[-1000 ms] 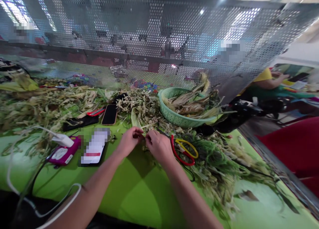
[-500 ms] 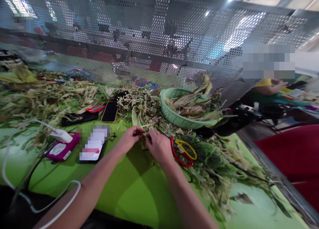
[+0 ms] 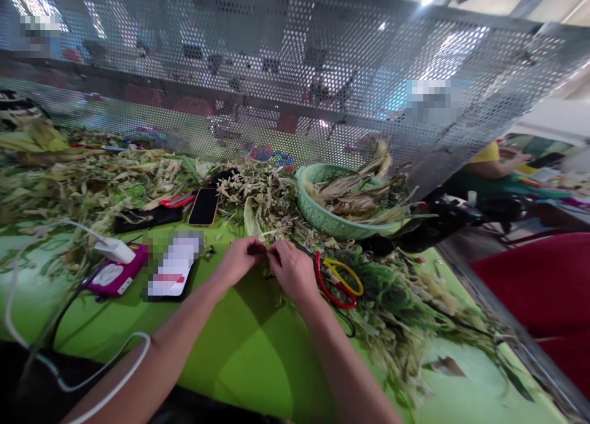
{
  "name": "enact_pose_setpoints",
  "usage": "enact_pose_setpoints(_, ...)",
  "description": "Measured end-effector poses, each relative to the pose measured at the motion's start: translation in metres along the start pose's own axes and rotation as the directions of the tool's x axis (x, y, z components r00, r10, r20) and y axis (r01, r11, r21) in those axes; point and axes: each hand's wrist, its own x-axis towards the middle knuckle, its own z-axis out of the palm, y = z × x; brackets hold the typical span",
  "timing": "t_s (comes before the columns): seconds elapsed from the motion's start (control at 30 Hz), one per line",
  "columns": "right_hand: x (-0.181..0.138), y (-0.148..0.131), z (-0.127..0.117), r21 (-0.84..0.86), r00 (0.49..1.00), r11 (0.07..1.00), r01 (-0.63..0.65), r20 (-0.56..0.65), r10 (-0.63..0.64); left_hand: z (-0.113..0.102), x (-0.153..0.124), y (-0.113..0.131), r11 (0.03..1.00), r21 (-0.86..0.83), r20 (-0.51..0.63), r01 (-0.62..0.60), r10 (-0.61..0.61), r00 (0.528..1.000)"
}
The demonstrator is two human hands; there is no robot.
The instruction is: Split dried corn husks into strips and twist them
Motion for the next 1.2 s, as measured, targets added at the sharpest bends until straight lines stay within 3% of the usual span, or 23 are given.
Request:
enact_pose_setpoints(0.87, 0.000, 0.000, -0.004, 0.078, 1.000, 0.997, 0.012, -0.010, -0.011, -0.004, -0.009, 0.019, 0.951, 0.308, -0.026, -0.025, 0.034, 0.999)
enact_pose_setpoints(1.2, 0.000, 0.000, -0.001, -0.067, 1.000, 0.998, 0.012, 0.013, -0.011, -0.005, -0.010, 0.019, 0.906, 0.422, -0.023, -0.037, 0.051, 0.998)
